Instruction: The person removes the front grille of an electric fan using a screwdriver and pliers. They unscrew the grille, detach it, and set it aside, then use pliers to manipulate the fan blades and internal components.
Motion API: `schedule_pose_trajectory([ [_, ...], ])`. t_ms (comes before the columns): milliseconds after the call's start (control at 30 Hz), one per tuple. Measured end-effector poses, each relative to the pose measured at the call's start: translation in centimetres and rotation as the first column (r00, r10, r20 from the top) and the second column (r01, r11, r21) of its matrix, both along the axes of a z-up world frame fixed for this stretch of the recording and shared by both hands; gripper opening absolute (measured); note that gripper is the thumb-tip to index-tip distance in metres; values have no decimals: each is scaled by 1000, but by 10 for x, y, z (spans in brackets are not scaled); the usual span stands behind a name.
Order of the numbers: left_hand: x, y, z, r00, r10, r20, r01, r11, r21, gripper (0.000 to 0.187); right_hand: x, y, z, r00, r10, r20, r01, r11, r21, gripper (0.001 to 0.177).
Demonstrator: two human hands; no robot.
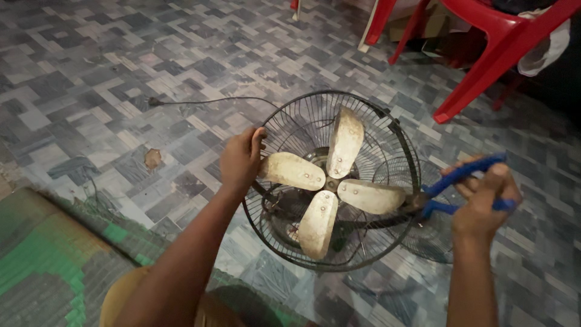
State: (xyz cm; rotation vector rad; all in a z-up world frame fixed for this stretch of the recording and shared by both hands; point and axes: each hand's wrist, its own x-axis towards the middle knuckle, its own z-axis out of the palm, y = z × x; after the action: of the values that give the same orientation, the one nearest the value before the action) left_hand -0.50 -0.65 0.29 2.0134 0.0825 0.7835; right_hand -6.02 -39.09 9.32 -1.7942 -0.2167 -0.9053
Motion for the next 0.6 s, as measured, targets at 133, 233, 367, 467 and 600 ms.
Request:
schedule_pose_trajectory([
  [133, 5, 2, -2, 999, 24, -28, -22, 999, 48, 36, 26, 4, 10, 990, -90, -110, 90, 996, -4, 61],
  [233, 7, 2, -6, 996, 37, 77, -45, 993, 106, 36, 49, -5, 14, 970, -75, -230, 103, 988, 114, 59],
  [367, 9, 2, -7, 998, 35, 60, -39, 997, 60, 35, 85, -12, 20, 962, 41, -268, 22, 974, 227, 52],
  [467, 7, 4, -6, 999, 35, 28, -37, 998, 48, 35, 102, -7, 18, 936, 102, -336, -23, 972, 233, 53],
  [600, 6, 2, -5, 999, 50, 14, -50, 998, 47, 34, 110, -4, 20, 906, 54, -419, 18, 986, 167, 48],
])
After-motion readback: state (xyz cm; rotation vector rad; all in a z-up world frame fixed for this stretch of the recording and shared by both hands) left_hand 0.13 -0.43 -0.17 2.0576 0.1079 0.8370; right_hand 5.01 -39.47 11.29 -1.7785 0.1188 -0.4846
